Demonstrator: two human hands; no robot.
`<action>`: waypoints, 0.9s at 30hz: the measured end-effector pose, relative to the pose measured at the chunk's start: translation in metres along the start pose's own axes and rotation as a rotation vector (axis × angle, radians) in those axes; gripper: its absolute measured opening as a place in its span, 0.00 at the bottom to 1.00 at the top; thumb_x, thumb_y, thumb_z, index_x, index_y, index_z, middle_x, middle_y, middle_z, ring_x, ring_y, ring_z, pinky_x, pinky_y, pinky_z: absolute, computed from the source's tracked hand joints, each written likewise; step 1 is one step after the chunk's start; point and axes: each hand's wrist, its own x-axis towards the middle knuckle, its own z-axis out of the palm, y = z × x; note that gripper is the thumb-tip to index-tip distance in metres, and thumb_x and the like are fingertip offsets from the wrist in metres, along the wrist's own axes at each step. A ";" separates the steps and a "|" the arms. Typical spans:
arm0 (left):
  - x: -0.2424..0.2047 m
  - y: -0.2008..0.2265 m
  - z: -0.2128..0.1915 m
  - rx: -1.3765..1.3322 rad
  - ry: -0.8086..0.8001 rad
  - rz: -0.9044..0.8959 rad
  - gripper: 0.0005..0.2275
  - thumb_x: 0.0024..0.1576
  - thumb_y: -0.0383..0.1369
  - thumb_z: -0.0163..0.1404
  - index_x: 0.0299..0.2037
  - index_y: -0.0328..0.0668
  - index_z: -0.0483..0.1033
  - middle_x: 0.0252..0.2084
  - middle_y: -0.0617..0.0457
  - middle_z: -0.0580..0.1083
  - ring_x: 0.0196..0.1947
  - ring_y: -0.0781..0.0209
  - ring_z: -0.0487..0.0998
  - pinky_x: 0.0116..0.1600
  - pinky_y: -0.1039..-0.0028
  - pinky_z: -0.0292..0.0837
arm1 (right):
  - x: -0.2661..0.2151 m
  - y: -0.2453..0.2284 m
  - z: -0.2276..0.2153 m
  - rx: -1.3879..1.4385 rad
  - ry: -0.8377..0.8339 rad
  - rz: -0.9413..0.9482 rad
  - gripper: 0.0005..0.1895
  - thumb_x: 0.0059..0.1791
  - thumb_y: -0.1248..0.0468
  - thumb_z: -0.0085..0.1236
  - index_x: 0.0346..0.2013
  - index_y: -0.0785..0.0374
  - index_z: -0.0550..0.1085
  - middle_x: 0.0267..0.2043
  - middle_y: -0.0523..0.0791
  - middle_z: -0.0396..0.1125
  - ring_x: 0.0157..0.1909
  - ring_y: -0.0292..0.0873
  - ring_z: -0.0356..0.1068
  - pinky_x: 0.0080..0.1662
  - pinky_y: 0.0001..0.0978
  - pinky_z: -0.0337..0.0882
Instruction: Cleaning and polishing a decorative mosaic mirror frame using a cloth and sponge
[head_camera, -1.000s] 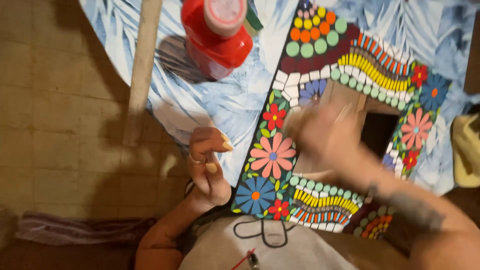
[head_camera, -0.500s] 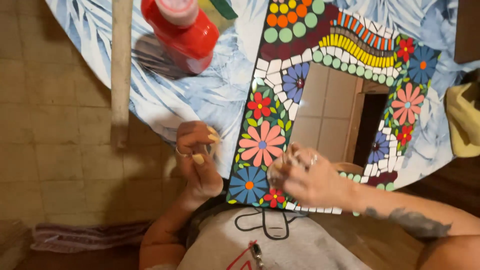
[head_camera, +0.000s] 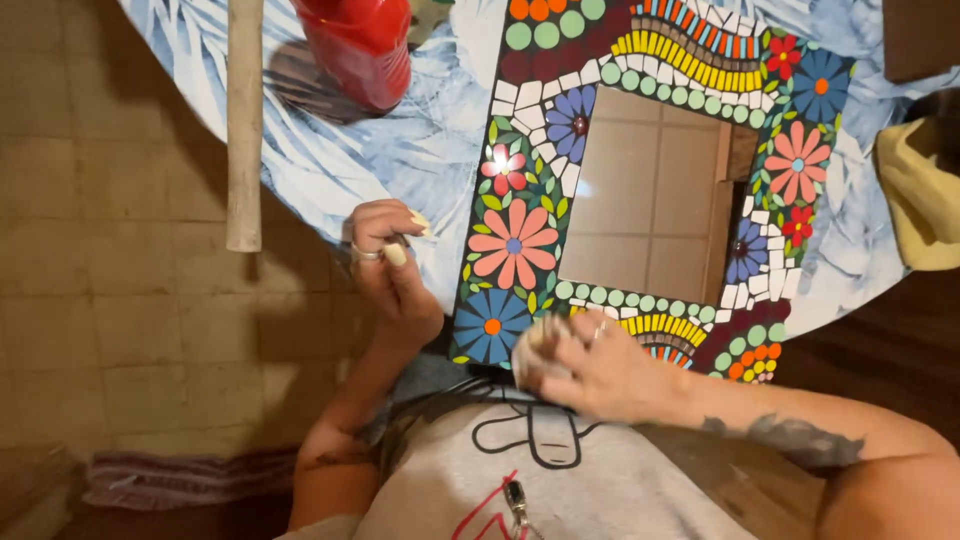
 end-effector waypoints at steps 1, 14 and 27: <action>0.001 0.000 0.000 0.013 -0.015 0.021 0.17 0.57 0.41 0.27 0.26 0.35 0.61 0.24 0.52 0.59 0.28 0.57 0.63 0.37 0.74 0.59 | 0.000 0.000 0.001 0.127 0.069 -0.066 0.09 0.41 0.61 0.34 0.33 0.51 0.64 0.32 0.51 0.55 0.32 0.57 0.59 0.22 0.40 0.62; 0.000 -0.001 0.005 0.025 0.026 0.033 0.17 0.57 0.41 0.29 0.25 0.35 0.62 0.23 0.52 0.59 0.27 0.57 0.63 0.37 0.73 0.60 | 0.078 0.120 -0.008 -0.157 0.315 0.228 0.11 0.44 0.60 0.51 0.31 0.63 0.62 0.31 0.53 0.50 0.25 0.56 0.58 0.23 0.44 0.60; -0.003 0.018 0.006 0.120 -0.126 -0.050 0.11 0.57 0.33 0.27 0.29 0.35 0.60 0.27 0.48 0.60 0.30 0.56 0.62 0.39 0.70 0.59 | 0.067 0.098 -0.006 -0.117 0.219 0.335 0.04 0.46 0.68 0.42 0.35 0.59 0.61 0.33 0.51 0.50 0.33 0.49 0.53 0.21 0.37 0.55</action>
